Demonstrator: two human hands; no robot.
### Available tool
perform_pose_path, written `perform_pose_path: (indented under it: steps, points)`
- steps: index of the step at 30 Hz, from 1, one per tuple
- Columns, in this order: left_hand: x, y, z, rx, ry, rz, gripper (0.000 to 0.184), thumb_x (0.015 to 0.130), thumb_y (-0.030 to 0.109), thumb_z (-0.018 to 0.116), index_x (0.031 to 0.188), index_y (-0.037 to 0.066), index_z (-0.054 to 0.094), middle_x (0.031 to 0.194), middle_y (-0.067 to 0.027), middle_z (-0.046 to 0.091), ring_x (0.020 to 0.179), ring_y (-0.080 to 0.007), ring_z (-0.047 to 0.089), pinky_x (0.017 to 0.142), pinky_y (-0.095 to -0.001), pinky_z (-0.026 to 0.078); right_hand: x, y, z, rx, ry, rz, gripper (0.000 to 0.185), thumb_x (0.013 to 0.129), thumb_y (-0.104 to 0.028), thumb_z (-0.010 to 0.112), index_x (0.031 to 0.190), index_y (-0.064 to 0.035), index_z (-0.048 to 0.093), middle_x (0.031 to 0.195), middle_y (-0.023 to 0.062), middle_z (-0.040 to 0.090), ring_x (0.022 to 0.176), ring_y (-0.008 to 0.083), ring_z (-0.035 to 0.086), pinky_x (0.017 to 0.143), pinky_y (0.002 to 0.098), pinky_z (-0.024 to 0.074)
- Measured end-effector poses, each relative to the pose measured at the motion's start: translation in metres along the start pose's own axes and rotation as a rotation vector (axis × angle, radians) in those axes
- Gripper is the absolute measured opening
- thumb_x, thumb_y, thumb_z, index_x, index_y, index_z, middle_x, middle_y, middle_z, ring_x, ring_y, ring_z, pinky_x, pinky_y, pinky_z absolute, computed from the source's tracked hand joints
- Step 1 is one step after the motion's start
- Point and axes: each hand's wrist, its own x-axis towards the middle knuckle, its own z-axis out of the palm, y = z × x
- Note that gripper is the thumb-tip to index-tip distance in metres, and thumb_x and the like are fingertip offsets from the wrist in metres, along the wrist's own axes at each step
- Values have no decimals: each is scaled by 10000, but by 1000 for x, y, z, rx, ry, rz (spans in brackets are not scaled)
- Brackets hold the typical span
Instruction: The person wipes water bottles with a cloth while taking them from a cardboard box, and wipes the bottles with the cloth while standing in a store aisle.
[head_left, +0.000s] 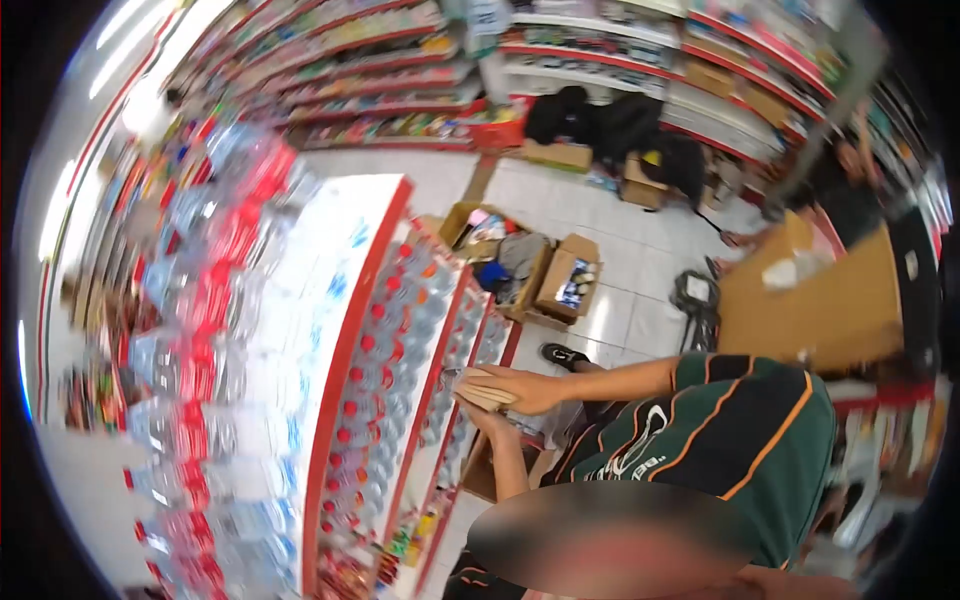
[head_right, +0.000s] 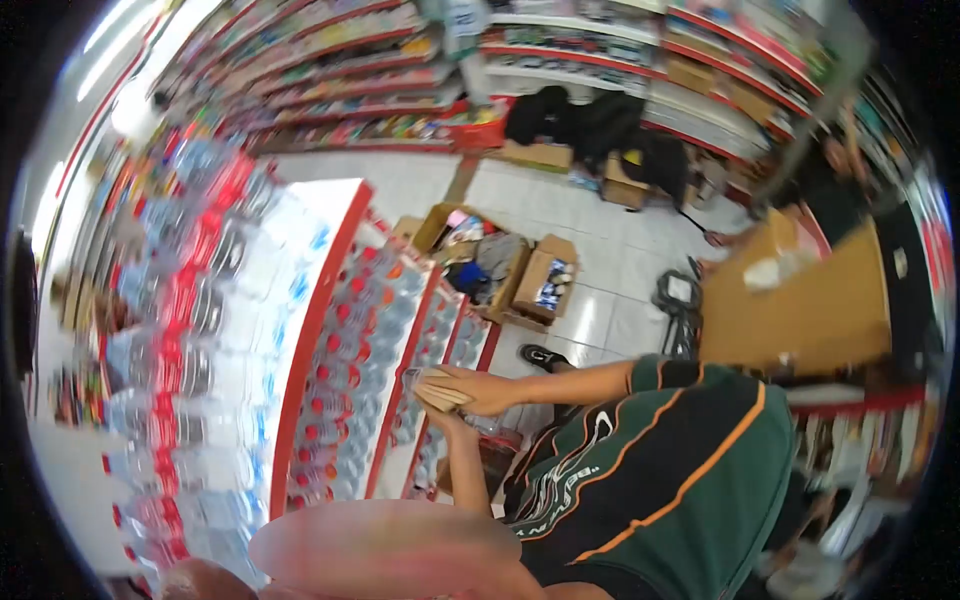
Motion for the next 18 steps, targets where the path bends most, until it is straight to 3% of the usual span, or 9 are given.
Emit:
perform_pose_path:
  steps: [3,6,7,8,10,12,14,15,18]
  points:
    - [3,23,-7,-102,104,-109,808,1031,658,325,1533,26,360,1508,-127,470,1340,-261,501,1131,-393,386,-6,-7,1,34,-150,10,697,882,-50,549,1553,-73,363,1599,190,317,1485,351,306,1229,401,226]
    - [-4,16,-22,-57,116,71,772,1046,628,326,1527,26,374,1473,-115,506,1307,-254,526,1095,-384,407,30,11,16,-51,-81,-117,718,856,-17,594,1543,-95,401,1618,188,280,1482,356,310,1229,411,233]
    - [-10,13,-15,-33,267,58,759,1046,622,341,1524,33,386,1439,-109,534,1288,-245,537,1075,-377,413,48,0,16,-54,-92,-119,714,858,-46,630,1537,-125,425,1639,184,239,1485,367,301,1219,428,260]
    - [-22,23,-13,-59,309,94,759,1046,622,341,1524,33,386,1439,-109,534,1288,-245,537,1075,-377,413,56,-31,18,-33,-96,36,711,866,-88,657,1538,-148,431,1649,196,212,1490,376,289,1211,436,278]
    - [-47,48,-8,-95,320,35,774,1009,688,351,1530,116,390,1482,-105,491,1335,-272,498,1092,-411,417,67,-35,28,-42,-246,-61,719,851,-41,628,1535,-160,441,1663,209,165,1510,390,253,1208,431,285]
    - [-37,49,-42,-104,383,194,776,993,706,371,1485,110,436,1411,-109,543,1265,-262,554,1042,-406,462,61,-41,42,9,-329,-134,730,845,-32,632,1535,-177,443,1656,222,170,1510,412,238,1205,442,293]
    - [-43,65,-79,-317,227,208,758,981,717,390,1410,101,490,1308,-114,598,1166,-259,613,978,-402,509,47,-55,54,75,-463,-141,787,814,19,628,1543,-204,433,1662,252,105,1528,435,165,1213,450,280]
    - [-52,74,-85,-356,286,273,739,978,717,396,1354,92,517,1242,-118,624,1099,-266,643,935,-396,537,42,-56,63,34,-509,-193,796,809,27,632,1543,-206,433,1661,258,101,1529,431,166,1213,447,281]
    - [-76,93,-104,-365,289,371,748,972,726,398,1356,96,518,1248,-114,622,1115,-268,638,950,-393,531,47,-62,93,12,-540,-284,822,807,33,641,1561,-178,390,1655,270,105,1528,425,178,1210,449,281]
